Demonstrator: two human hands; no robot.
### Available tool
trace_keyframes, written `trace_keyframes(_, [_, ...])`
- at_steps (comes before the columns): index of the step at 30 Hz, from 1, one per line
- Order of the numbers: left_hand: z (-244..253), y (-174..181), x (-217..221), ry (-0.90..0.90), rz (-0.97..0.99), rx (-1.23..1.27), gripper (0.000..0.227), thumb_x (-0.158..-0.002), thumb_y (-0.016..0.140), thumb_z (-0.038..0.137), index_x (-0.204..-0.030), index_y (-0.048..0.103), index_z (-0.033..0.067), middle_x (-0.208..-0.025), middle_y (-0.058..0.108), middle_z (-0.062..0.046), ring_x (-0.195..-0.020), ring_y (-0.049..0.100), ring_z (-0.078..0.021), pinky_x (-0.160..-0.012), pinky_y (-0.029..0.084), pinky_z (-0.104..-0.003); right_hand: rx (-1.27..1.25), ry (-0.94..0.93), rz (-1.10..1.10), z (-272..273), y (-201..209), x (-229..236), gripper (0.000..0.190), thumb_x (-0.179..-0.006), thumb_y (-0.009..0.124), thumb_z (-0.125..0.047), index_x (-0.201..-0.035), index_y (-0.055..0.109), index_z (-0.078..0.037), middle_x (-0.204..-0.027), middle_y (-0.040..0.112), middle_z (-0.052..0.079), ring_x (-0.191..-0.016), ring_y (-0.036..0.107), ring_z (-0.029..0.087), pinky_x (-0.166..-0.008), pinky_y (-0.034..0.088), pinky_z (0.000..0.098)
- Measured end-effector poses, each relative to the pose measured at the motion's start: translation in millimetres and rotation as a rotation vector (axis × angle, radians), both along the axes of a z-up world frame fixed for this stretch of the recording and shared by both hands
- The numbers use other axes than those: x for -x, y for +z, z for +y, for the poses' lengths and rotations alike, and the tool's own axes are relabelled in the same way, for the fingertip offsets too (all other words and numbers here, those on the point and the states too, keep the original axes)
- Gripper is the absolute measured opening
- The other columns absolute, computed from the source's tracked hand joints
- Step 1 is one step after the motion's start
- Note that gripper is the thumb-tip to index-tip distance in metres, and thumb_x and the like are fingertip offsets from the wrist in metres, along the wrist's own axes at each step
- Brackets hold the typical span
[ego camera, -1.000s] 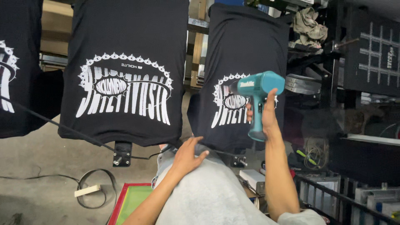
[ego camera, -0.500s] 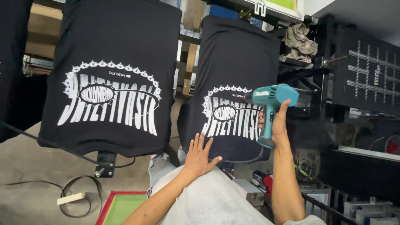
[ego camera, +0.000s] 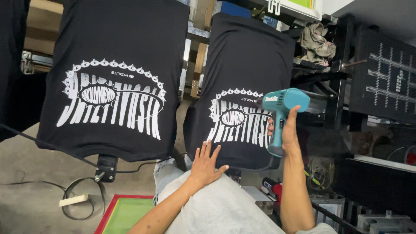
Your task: The person uses a handheld heat gun to apply heat to white printed designs on black t-shirts mounted on vertical stands. They move the heat gun across the graphic area of each shirt in sequence, then proceed to the next shirt in the row.
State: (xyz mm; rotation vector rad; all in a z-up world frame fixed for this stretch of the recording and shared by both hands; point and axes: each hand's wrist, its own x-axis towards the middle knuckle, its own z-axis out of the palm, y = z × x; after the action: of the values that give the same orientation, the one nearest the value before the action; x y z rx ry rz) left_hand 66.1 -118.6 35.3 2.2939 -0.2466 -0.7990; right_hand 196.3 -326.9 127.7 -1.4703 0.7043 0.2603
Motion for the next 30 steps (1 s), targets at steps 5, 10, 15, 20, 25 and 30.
trace_keyframes(5, [6,8,-2,-0.026,0.026,-0.001,0.078,-0.084,0.043,0.06,-0.143,0.025,0.0113,-0.148,0.016,-0.027,-0.139,0.012,-0.0406,-0.11,0.014,-0.055,-0.006,0.0,-0.005,-1,-9,-2,0.086,-0.067,0.024,-0.088,-0.083,0.055,-0.01,-0.063,0.053,0.007,-0.047,0.053,0.013,-0.039,0.05,0.0252])
trace_keyframes(10, [8,7,0,-0.028,0.034,0.01,0.078,-0.084,0.044,0.059,-0.143,0.025,0.0116,-0.148,0.016,-0.026,-0.139,0.013,-0.0398,-0.11,0.015,-0.054,-0.023,0.022,0.017,22,13,-1,0.088,-0.066,0.022,-0.089,-0.079,0.055,-0.009,-0.062,0.052,0.006,-0.047,0.052,0.012,-0.038,0.049,0.0238])
trace_keyframes(15, [11,11,0,-0.012,0.004,0.034,0.075,-0.086,0.046,0.055,-0.142,0.028,0.0094,-0.146,0.019,-0.028,-0.138,0.015,-0.0421,-0.109,0.017,-0.055,-0.041,0.075,0.005,27,8,-2,0.085,-0.067,0.024,-0.088,-0.078,0.055,-0.009,-0.062,0.053,0.006,-0.046,0.053,0.012,-0.037,0.049,0.0235])
trace_keyframes(20, [11,9,1,0.02,-0.009,0.064,0.075,-0.085,0.046,0.056,-0.141,0.03,0.0091,-0.146,0.021,-0.027,-0.138,0.017,-0.0422,-0.108,0.018,-0.055,-0.035,0.101,-0.01,31,5,-4,0.084,-0.069,0.023,-0.087,-0.079,0.054,-0.009,-0.063,0.052,0.006,-0.047,0.053,0.012,-0.038,0.049,0.024])
trace_keyframes(25, [10,10,0,0.034,-0.008,0.092,0.075,-0.086,0.045,0.056,-0.141,0.03,0.0086,-0.145,0.022,-0.027,-0.137,0.017,-0.0422,-0.108,0.018,-0.056,-0.065,0.128,0.0,40,15,-4,0.083,-0.07,0.023,-0.086,-0.079,0.052,-0.009,-0.062,0.052,0.007,-0.046,0.053,0.013,-0.036,0.049,0.0245])
trace_keyframes(30, [9,11,-2,0.039,-0.008,0.071,0.073,-0.086,0.047,0.054,-0.14,0.032,0.0076,-0.145,0.024,-0.027,-0.137,0.018,-0.0428,-0.107,0.018,-0.057,-0.068,0.147,0.008,38,13,-6,0.085,-0.068,0.024,-0.088,-0.079,0.054,-0.009,-0.062,0.052,0.005,-0.046,0.053,0.011,-0.036,0.048,0.023])
